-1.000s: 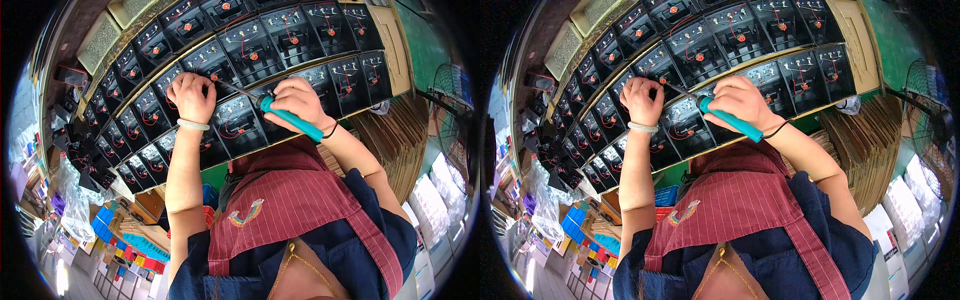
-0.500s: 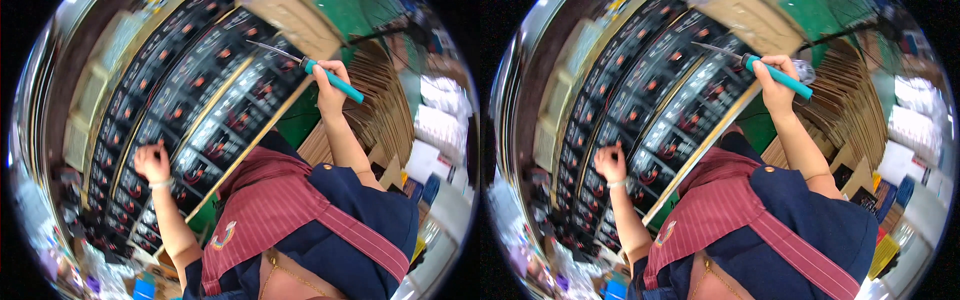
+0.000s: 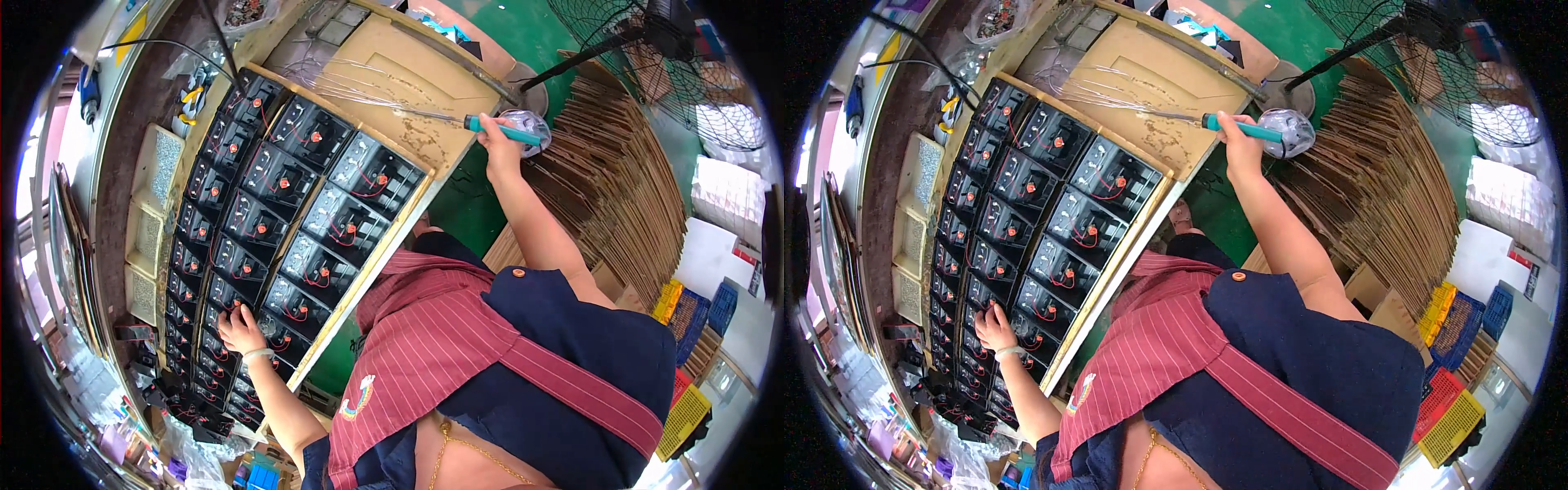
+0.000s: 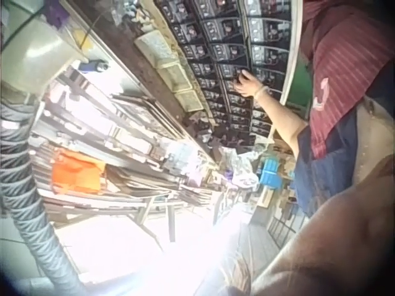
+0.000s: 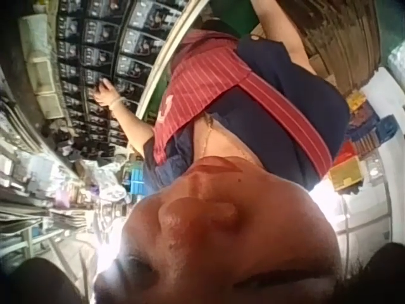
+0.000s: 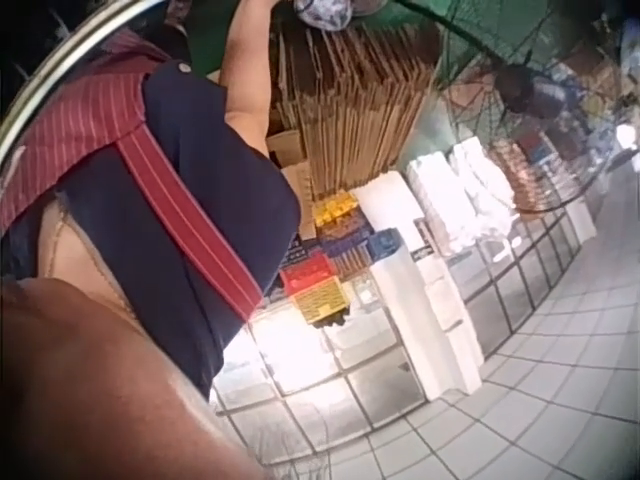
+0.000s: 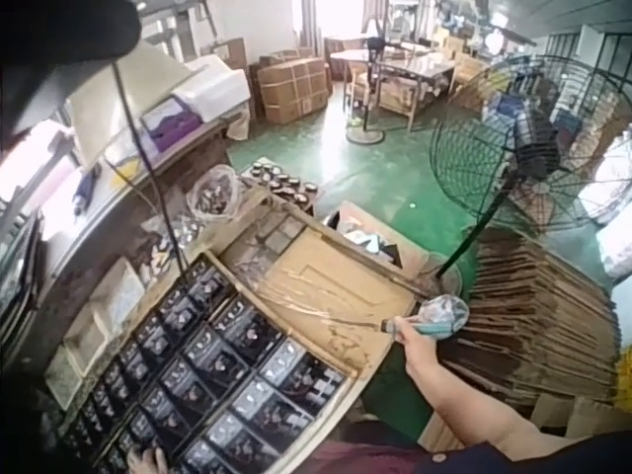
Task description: Soldering wires to analog meters on an assembly workbench.
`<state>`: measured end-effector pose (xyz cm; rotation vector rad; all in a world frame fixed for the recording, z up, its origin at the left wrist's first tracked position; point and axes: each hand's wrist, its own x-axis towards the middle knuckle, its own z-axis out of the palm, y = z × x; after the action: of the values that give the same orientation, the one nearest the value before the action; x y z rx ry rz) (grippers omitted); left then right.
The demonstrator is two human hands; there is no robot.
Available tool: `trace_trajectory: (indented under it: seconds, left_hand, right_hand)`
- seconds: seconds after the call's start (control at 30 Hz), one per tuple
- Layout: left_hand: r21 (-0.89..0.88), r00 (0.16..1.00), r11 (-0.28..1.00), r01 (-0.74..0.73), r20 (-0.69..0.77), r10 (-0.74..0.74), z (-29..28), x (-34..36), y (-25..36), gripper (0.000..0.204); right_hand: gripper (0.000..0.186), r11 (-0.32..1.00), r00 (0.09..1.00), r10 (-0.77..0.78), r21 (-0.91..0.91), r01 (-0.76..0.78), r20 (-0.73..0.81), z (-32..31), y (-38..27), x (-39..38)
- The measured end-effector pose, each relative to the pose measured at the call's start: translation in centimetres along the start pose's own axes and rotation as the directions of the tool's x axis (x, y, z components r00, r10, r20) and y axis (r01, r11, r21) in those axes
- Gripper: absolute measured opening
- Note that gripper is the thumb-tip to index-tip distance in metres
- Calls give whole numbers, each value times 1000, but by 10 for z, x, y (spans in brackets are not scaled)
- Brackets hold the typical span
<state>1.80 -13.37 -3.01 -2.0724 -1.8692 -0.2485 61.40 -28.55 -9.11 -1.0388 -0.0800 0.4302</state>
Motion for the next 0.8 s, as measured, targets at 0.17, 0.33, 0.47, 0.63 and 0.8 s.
trace_trajectory:
  seconds: [0.17, 0.33, 0.47, 0.63, 0.8]
  left_hand:
    - [-117, 995, 993, 1, -98, -13, -12, -13, 23, 42]
    - [-83, 994, 996, 29, -102, -38, -23, -23, 33, 46]
    - [-119, 994, 992, 33, -101, -45, -29, -21, 38, 47]
    - [-137, 993, 990, 16, -110, -31, -34, -22, 38, 47]
    - [-145, 991, 989, -4, -131, -15, -34, -25, 37, 47]
  right_hand:
    - [19, 997, 997, 76, 28, -76, 3, 3, 9, 10]
    - [20, 986, 989, 148, 73, -147, -13, 5, 17, 9]
    - [20, 986, 990, 140, 89, -139, -4, 6, 17, 11]
    - [24, 985, 989, 145, 92, -143, -17, -2, 26, 14]
    - [24, 980, 986, 164, 120, -160, -25, -1, 26, 10]
